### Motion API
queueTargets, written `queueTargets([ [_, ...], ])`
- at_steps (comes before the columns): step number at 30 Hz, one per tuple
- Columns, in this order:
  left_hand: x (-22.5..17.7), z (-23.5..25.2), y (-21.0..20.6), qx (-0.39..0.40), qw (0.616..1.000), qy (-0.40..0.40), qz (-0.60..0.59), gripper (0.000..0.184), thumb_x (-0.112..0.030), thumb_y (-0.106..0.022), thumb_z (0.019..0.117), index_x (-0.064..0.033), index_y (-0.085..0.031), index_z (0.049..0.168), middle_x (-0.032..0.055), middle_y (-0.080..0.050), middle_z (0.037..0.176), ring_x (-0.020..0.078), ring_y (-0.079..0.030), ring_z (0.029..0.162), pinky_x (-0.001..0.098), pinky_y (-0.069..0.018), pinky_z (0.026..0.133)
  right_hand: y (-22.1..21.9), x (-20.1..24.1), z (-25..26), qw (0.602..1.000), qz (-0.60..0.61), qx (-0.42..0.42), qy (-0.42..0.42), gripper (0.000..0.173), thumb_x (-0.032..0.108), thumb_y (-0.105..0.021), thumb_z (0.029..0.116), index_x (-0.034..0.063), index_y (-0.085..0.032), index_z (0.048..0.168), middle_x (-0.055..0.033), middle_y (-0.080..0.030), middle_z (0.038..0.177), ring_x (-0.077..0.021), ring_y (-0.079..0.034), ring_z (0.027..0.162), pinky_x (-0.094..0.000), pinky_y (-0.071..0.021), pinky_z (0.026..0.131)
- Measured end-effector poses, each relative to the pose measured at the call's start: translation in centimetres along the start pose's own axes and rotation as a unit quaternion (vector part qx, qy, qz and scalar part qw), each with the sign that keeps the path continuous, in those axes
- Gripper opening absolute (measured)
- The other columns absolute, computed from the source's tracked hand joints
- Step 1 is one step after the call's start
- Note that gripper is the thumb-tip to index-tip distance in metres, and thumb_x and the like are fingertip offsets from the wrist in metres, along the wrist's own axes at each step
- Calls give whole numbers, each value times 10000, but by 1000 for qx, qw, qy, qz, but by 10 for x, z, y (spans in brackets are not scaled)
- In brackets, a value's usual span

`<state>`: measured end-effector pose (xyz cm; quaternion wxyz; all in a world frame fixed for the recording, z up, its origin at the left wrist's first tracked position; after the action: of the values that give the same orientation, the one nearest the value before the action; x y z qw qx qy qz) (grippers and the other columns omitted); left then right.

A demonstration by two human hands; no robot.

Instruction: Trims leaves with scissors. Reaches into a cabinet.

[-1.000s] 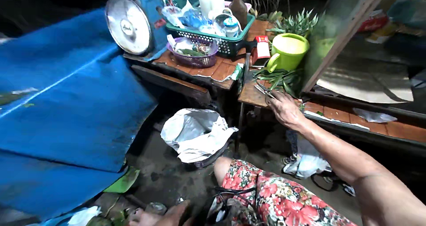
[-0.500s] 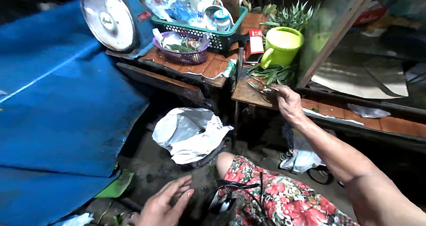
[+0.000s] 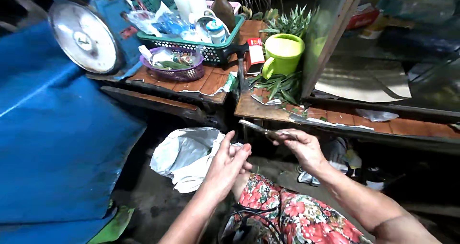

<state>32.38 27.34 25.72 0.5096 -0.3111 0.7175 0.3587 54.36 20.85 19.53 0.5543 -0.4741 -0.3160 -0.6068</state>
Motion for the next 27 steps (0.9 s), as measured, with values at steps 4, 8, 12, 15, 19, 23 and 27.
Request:
queueTargets([
  [4, 1, 30, -30, -6, 990, 8, -140, 407, -279, -457, 1085, -29, -414, 1404, 63, -680, 868, 133, -666, 646, 254, -580, 607, -3, -2, -9, 997, -31, 43, 53, 226, -23, -525, 999, -45, -726, 1101, -138, -694, 1228, -190, -668, 1143, -367, -563, 1009],
  [8, 2, 50, -43, -32, 990, -14, -134, 115, -113, -492, 1070, -19, -532, 1123, 36, -654, 744, 113, -654, 610, 240, -573, 593, 3, -3, -12, 997, 11, 78, -7, 377, 108, -578, 1028, -117, -578, 1330, -137, -670, 1288, -162, -672, 1140, -346, -559, 1013],
  [12, -3, 67, -47, 25, 994, -35, -96, 79, -98, -492, 1061, -44, -543, 1034, 6, -622, 689, 91, -635, 582, 229, -572, 589, 9, -11, -15, 924, 284, 120, -226, 612, 478, -443, 1066, -7, -490, 1438, -134, -657, 1323, -229, -678, 1145, -371, -546, 1003],
  [15, -5, 81, -49, 109, 985, -65, -113, 63, -85, -496, 1036, -89, -542, 993, -41, -573, 670, 61, -592, 573, 218, -558, 604, 19, -17, -17, 866, 404, 126, -266, 453, 317, -411, 1088, 6, -582, 1370, -175, -668, 1305, -258, -683, 1150, -376, -541, 1015],
  [19, -5, 101, -58, 253, 960, -60, -108, 67, -99, -513, 1031, -127, -554, 986, -82, -566, 701, 23, -562, 595, 196, -529, 613, 29, -23, -17, 880, 364, 170, -254, 440, 138, -709, 954, 55, -614, 1376, -137, -723, 1201, -188, -728, 1001, -314, -595, 892],
  [23, -6, 117, -67, 335, 939, -19, -76, 79, -72, -613, 973, -85, -609, 1051, -68, -650, 779, 34, -634, 675, 201, -560, 654, 37, -27, -19, 894, 312, 184, -263, 469, 120, -738, 911, 77, -597, 1356, -64, -757, 996, -103, -708, 796, -249, -585, 740],
  [27, -19, 142, -57, 240, 966, -63, 78, 250, -96, -645, 967, -21, -611, 1203, -9, -634, 849, 66, -617, 723, 246, -553, 695, 48, -31, -26, 899, 303, 148, -281, 526, 82, -748, 896, 60, -571, 1391, -90, -760, 1057, -168, -738, 892, -309, -606, 824],
])
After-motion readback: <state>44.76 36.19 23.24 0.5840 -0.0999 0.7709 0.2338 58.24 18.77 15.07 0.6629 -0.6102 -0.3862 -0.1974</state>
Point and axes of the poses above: each hand's wrist, its own z-axis towards the middle knuckle, its own y-axis out of the back of the hand, x = y × z, the point moved 3 cm from there along z, towards the middle knuckle
